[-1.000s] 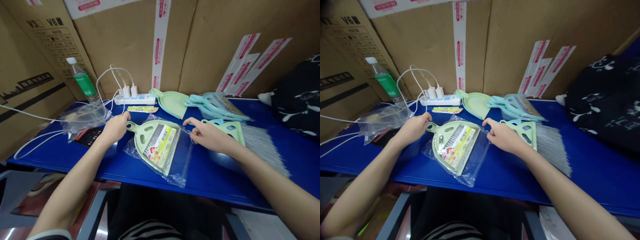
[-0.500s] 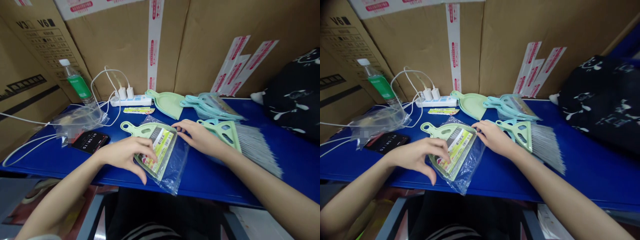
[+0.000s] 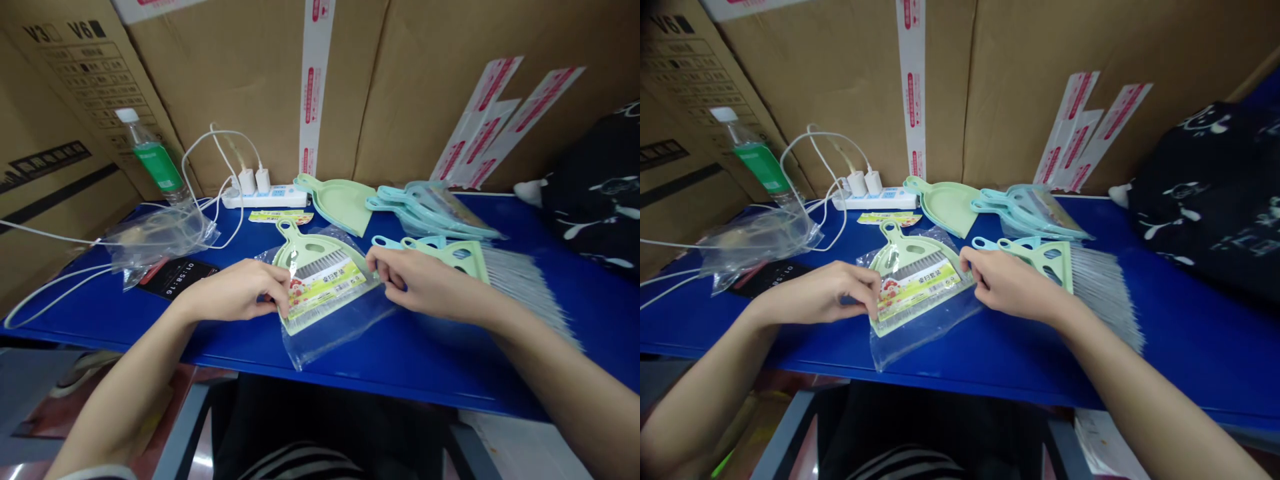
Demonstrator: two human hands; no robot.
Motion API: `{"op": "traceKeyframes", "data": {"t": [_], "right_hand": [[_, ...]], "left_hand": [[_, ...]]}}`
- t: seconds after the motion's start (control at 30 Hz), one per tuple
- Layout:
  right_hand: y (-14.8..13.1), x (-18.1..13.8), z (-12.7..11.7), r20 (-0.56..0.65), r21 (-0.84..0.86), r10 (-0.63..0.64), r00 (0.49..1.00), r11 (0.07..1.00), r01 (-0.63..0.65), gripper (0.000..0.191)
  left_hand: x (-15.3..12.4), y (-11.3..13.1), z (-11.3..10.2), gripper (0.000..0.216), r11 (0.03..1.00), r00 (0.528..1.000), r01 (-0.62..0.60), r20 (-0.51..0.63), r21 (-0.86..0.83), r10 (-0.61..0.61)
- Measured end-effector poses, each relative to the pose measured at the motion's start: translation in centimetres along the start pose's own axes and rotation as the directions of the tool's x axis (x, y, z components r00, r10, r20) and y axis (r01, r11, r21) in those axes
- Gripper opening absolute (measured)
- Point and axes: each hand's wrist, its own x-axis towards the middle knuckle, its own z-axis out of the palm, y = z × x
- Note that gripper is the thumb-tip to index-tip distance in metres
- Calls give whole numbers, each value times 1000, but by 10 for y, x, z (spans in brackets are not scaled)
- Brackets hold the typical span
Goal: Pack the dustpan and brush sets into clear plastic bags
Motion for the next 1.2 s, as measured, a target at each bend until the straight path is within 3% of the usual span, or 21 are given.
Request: {"op": "traceKeyframes", "data": {"t": [0.2, 0.4, 0.53, 0.7, 0.97, 1.2], "right_hand": [[-8, -9, -7, 197, 78, 11, 980, 997, -27, 25], [-10, -10, -7, 209, 166, -45, 977, 986, 10, 7], [-10, -2, -3, 73, 142, -63, 995, 989, 52, 22], [-10, 4, 7, -60, 144, -186, 981, 971, 193, 14], [-8, 2, 8, -2, 188, -249, 968, 951, 245, 9], [-16, 0, 8, -16, 110, -252, 968, 961, 252, 12]], "left_hand": [[-2, -9, -1, 28, 988, 987, 100, -136, 119, -83], [1, -11, 4, 34, 947, 955, 222, -246, 231, -164], [4, -6, 6, 23, 951, 978, 155, -176, 268, -110], [7, -3, 10, 12, 967, 990, 112, -114, 227, -88], [5, -1, 11, 15, 978, 998, 48, -59, 202, -36], [12, -2, 18, 13, 913, 990, -53, -99, 406, 101]]}}
